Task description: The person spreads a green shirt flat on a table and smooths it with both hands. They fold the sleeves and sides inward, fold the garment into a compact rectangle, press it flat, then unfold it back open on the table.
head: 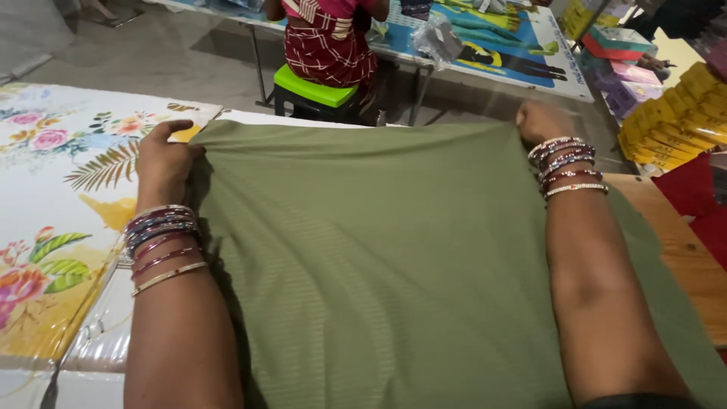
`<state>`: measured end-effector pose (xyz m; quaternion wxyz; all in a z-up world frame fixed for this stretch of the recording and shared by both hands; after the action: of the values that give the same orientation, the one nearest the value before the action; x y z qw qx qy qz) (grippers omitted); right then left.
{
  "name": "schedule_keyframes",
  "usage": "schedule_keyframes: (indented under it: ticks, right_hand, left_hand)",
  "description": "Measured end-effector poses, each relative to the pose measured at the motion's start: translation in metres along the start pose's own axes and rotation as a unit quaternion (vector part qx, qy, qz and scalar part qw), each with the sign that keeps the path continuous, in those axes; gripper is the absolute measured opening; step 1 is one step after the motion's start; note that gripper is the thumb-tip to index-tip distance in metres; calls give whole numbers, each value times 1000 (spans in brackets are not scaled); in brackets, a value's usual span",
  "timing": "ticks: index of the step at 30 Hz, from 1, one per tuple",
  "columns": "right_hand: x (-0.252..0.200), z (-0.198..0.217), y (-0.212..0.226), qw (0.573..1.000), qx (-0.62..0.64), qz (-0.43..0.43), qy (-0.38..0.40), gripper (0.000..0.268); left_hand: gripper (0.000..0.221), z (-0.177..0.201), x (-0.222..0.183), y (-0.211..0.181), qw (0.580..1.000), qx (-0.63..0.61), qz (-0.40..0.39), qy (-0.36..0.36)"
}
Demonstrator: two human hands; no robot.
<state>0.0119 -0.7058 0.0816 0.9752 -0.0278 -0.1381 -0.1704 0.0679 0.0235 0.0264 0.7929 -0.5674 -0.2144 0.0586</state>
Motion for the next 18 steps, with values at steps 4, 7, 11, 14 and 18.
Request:
schedule_keyframes:
  ticks: [4, 7, 11, 14, 18]
  right_hand:
    - [3, 27, -3, 994, 29, 24, -105, 19]
    - [11, 16, -24, 995, 54, 42, -71, 26]
    - [-36, 31, -18, 991, 34, 96, 88, 45]
    - [-79, 43, -54, 983, 94, 123, 93, 50]
    - [-182, 49, -137, 985, 68, 101, 124, 55]
  left_hand:
    - [50, -13, 3, 26, 995, -35, 92, 32]
    - [45, -10, 7, 24, 999, 6, 53, 8]
    - [36, -6, 12, 41, 998, 6, 59, -25]
    - [39, 0, 4, 32, 995, 46, 86, -21]
    - [61, 22, -18, -22, 983, 133, 68, 104]
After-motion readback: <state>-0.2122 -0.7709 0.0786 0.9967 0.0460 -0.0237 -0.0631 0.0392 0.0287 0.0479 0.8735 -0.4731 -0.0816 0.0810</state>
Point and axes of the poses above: each hand's wrist, its own x-axis towards the middle knuckle, its own z-axis out of the back of the hand, y = z × x, the point moved 10 cm from there along x, towards the middle knuckle, and after that the axes turned 8 degrees about -y, right-handed, at the moved point
